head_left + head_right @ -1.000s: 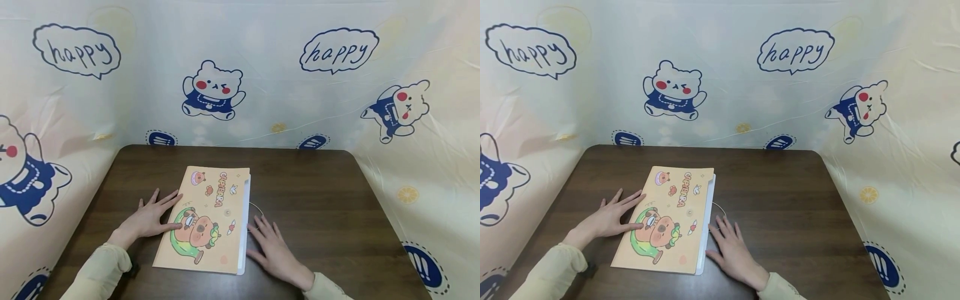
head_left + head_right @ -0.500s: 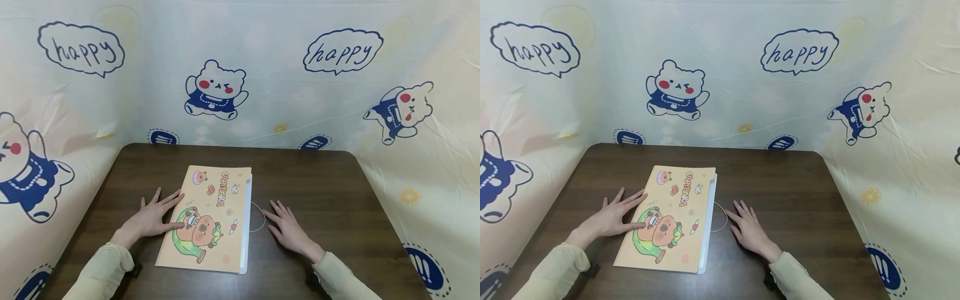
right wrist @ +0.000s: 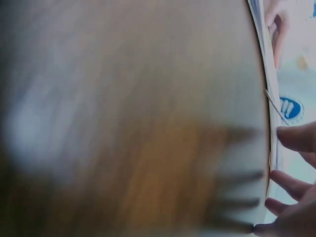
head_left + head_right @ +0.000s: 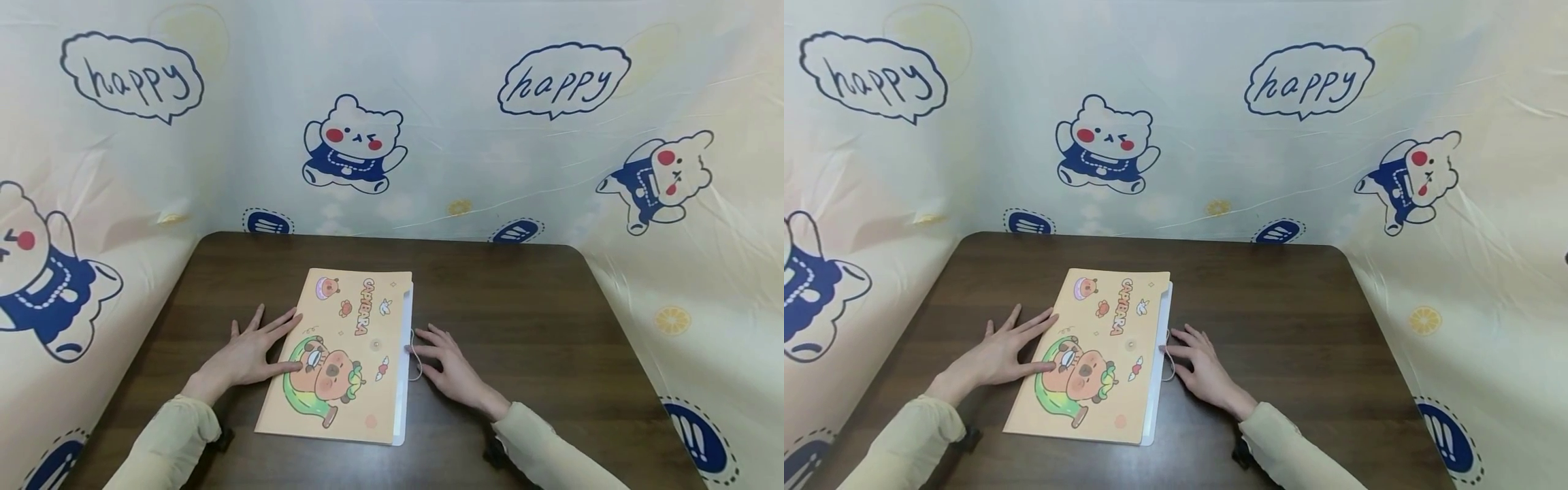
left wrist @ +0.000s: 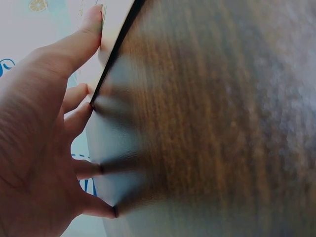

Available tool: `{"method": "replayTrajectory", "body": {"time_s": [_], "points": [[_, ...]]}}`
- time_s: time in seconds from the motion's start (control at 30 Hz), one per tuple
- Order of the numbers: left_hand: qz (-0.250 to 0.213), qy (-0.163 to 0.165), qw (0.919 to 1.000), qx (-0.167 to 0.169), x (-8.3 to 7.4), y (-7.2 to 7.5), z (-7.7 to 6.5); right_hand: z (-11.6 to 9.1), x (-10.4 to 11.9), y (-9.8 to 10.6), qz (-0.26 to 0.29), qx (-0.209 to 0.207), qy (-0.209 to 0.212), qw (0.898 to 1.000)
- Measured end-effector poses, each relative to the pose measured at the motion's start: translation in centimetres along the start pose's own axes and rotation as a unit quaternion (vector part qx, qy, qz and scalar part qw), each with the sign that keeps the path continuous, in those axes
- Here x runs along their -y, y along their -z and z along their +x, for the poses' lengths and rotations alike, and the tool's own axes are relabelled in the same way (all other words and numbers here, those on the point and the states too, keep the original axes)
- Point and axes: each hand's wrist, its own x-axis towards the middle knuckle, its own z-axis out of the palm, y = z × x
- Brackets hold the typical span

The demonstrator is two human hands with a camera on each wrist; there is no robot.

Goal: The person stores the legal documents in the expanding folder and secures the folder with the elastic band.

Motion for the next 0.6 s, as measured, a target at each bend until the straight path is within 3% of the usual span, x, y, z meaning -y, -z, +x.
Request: {"method": "replayTrajectory", "body": {"time_s": [0.17, 0.3, 0.43, 0.6], "points": [[-0.005, 0.005, 1.0000, 0.002, 0.0, -0.1, 0.1, 1.1, 0.8, -1.0, -0.032, -0.029, -0.007, 0.999], [-0.006, 0.007, 1.0000, 0.001, 0.0, -0.2, 0.1, 1.7, 3.1, -0.7, -0.049, -0.047, -0.033, 0.997], [-0.007, 0.009, 0.9999, 0.001, 0.0, -0.1, 0.0, 2.1, 5.1, -0.5, -0.077, -0.040, -0.069, 0.994], [-0.008, 0.008, 0.9999, 0.000, 0.1, -0.2, -0.1, 2.7, 5.6, -0.8, -0.107, -0.030, -0.078, 0.991]]}}
